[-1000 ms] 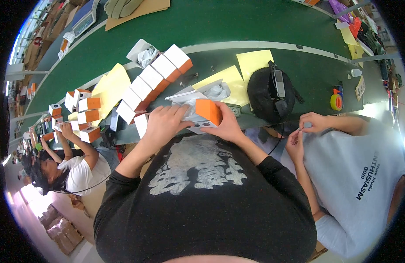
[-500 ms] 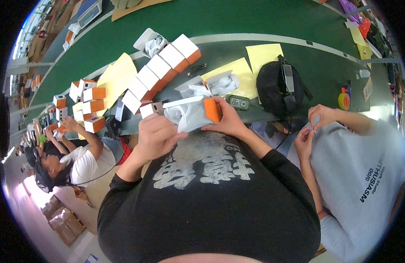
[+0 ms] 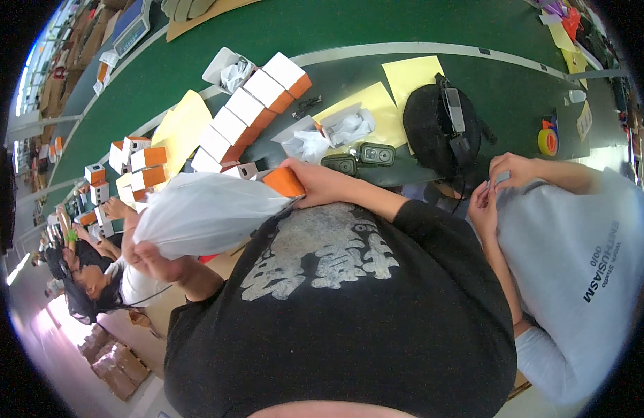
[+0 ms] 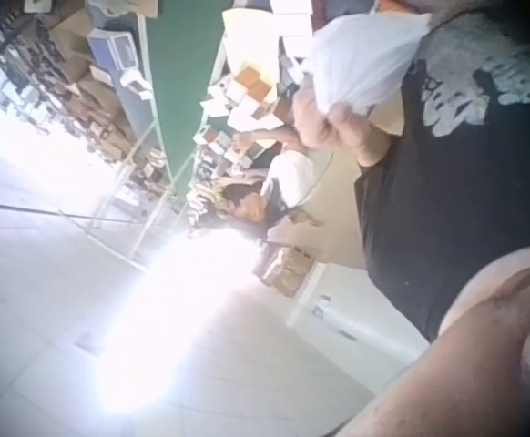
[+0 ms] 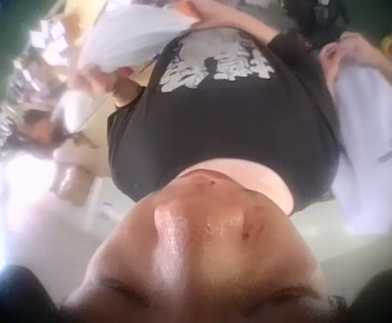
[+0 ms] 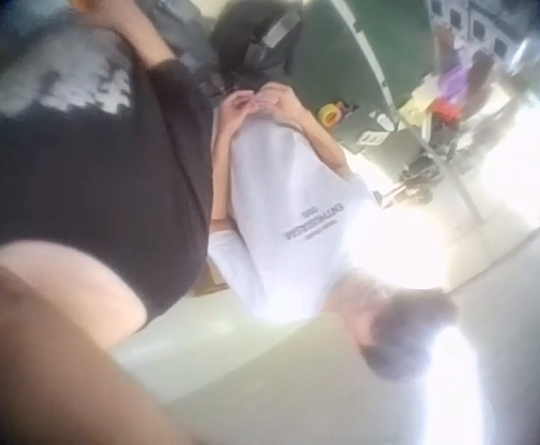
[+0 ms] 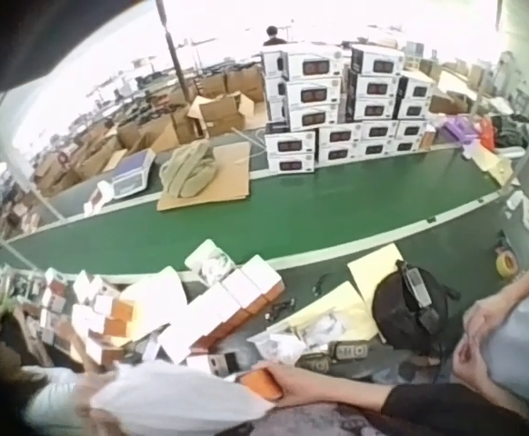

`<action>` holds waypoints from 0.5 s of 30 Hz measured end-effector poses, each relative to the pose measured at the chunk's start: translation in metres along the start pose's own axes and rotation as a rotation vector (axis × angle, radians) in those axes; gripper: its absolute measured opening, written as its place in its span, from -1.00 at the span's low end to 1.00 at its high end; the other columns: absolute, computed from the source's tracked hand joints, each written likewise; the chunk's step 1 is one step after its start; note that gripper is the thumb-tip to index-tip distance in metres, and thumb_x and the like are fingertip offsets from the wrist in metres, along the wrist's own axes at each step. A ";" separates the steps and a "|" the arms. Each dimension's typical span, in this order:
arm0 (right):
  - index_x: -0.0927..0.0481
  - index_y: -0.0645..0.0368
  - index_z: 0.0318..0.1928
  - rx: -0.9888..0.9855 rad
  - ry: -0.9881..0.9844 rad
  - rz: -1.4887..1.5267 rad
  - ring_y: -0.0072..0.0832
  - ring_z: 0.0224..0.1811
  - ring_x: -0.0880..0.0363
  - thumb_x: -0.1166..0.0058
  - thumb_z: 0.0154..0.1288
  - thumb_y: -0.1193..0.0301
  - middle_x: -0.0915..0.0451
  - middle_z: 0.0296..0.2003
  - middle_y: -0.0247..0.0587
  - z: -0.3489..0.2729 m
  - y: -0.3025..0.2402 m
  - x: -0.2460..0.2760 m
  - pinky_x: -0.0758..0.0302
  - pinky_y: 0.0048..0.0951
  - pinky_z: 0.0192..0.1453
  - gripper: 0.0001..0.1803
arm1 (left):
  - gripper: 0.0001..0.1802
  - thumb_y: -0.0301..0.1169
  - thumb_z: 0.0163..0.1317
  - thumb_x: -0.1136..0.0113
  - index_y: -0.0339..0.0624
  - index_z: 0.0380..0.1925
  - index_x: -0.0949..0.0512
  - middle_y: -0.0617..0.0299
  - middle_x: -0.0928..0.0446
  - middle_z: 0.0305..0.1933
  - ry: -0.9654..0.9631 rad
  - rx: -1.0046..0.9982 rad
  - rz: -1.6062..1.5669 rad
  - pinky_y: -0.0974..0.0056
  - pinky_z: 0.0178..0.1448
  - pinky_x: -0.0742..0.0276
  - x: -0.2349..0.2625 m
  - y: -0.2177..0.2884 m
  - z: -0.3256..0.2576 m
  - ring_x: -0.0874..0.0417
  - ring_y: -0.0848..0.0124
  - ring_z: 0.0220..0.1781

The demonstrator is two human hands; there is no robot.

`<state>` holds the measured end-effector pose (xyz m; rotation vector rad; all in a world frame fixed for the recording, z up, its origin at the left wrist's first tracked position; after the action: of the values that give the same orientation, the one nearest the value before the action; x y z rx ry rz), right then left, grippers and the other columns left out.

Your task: Packing electronic devices and accessories into cardboard boxes on an assembly line.

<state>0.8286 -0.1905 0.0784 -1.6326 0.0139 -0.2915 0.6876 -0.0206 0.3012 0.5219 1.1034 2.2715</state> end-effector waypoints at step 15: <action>-0.09 0.25 0.26 0.341 0.158 -0.349 0.01 0.22 -0.36 -0.47 -0.13 0.39 -0.25 0.21 0.13 0.063 0.032 -0.032 -0.38 -0.12 0.24 -0.01 | -0.63 -0.31 0.40 -0.06 -0.43 -0.48 -0.41 0.23 -0.40 -0.40 0.138 0.033 0.225 0.43 -0.22 -0.21 0.040 -0.040 0.034 -0.32 0.51 -0.33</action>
<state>0.8155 -0.1260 0.0377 -1.2640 -0.1932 -0.6548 0.6881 0.0445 0.2928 0.5314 1.2035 2.5197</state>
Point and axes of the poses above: each hand's wrist, its own z-axis towards the middle knuckle, its own x-axis out of the back of the hand, y = z × x, the point moved 3 cm from there along z, towards the middle knuckle
